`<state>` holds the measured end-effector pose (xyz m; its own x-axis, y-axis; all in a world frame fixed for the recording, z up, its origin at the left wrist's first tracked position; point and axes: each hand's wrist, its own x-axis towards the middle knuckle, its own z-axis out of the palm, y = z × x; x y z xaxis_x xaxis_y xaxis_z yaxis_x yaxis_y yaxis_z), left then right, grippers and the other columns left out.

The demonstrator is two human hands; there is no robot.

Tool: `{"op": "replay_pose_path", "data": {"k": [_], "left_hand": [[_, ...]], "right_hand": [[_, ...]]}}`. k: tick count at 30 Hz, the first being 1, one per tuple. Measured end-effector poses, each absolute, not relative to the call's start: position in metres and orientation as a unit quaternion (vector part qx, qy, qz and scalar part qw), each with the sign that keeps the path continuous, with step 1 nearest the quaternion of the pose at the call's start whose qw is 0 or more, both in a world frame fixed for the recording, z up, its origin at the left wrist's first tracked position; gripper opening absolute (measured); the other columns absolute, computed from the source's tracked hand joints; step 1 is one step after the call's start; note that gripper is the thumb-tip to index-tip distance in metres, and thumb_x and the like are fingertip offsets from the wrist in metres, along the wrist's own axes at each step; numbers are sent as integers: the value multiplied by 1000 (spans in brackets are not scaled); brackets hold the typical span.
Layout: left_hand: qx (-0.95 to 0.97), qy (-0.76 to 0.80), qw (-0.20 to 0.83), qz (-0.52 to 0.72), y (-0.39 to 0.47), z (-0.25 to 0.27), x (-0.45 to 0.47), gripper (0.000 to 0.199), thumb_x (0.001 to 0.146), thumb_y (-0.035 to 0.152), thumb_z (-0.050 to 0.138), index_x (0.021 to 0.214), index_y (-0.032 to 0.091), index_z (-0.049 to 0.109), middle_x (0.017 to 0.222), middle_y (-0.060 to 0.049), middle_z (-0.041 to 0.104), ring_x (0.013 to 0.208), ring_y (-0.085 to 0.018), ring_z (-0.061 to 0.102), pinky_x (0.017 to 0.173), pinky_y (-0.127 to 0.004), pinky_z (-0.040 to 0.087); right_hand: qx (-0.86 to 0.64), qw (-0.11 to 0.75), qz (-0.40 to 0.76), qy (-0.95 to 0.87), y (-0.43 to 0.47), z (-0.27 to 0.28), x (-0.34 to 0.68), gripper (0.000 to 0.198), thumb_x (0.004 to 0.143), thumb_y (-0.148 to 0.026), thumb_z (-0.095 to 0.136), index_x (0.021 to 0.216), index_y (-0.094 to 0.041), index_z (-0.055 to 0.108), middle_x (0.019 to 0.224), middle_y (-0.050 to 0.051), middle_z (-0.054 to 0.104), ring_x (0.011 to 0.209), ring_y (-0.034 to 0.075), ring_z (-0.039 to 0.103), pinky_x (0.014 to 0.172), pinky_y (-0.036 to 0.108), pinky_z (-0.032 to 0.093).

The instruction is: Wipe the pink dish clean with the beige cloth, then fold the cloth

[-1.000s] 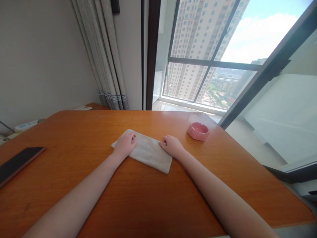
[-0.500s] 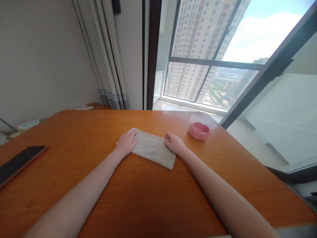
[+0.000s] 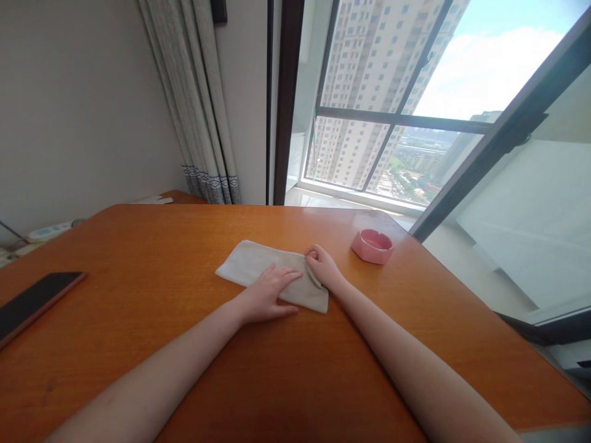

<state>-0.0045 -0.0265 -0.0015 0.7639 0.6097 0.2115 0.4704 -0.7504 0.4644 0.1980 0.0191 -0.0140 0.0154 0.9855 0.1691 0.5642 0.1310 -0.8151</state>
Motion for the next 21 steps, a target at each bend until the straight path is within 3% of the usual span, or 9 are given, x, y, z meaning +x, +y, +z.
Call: {"op": "replay_pose_path", "data": {"k": [3, 6, 10, 14, 18, 21], "left_hand": [[914, 320, 178, 174, -19, -2, -10, 54, 81, 42, 55, 131, 24, 46, 136, -9, 49, 127, -25, 41, 113, -49, 16], [909, 360, 109, 180, -7, -2, -19, 35, 83, 25, 48, 116, 24, 58, 134, -8, 50, 129, -25, 38, 112, -52, 14], [864, 453, 11, 221, 6, -3, -29, 39, 76, 5, 40, 102, 22, 64, 127, -7, 56, 124, -25, 43, 111, -53, 16], [827, 509, 58, 231, 14, -7, -35, 36, 76, 7, 39, 96, 21, 65, 111, -7, 64, 106, -24, 56, 101, -47, 36], [824, 503, 110, 235, 14, -9, -36, 35, 78, 10, 37, 100, 23, 61, 118, -6, 62, 113, -23, 53, 107, -54, 26], [841, 471, 143, 222, 11, -8, -34, 38, 78, 11, 36, 105, 23, 60, 126, -6, 57, 120, -22, 49, 109, -57, 19]], "right_hand": [[-610, 365, 294, -639, 19, -11, 199, 8, 71, -19, 43, 76, -20, 49, 58, -7, 41, 57, 11, 42, 54, 21, 33], [-632, 350, 290, -628, 19, -8, 203, 8, 70, -17, 43, 75, -19, 50, 58, -6, 43, 57, 11, 43, 52, 21, 32], [-639, 335, 291, -629, 15, -2, 205, 8, 70, -15, 45, 74, -19, 50, 59, -6, 46, 57, 11, 43, 51, 20, 30], [-603, 284, 356, -655, 8, 6, 205, 4, 70, -17, 49, 71, -19, 53, 56, -7, 46, 50, 8, 43, 47, 19, 32], [-507, 199, 524, -654, 3, 10, 205, 7, 72, -20, 50, 78, -20, 53, 54, -7, 49, 48, 9, 50, 47, 18, 40], [-484, 217, 565, -632, 5, 7, 204, 16, 73, -17, 46, 86, -20, 54, 55, -6, 52, 49, 9, 52, 47, 18, 41]]}}
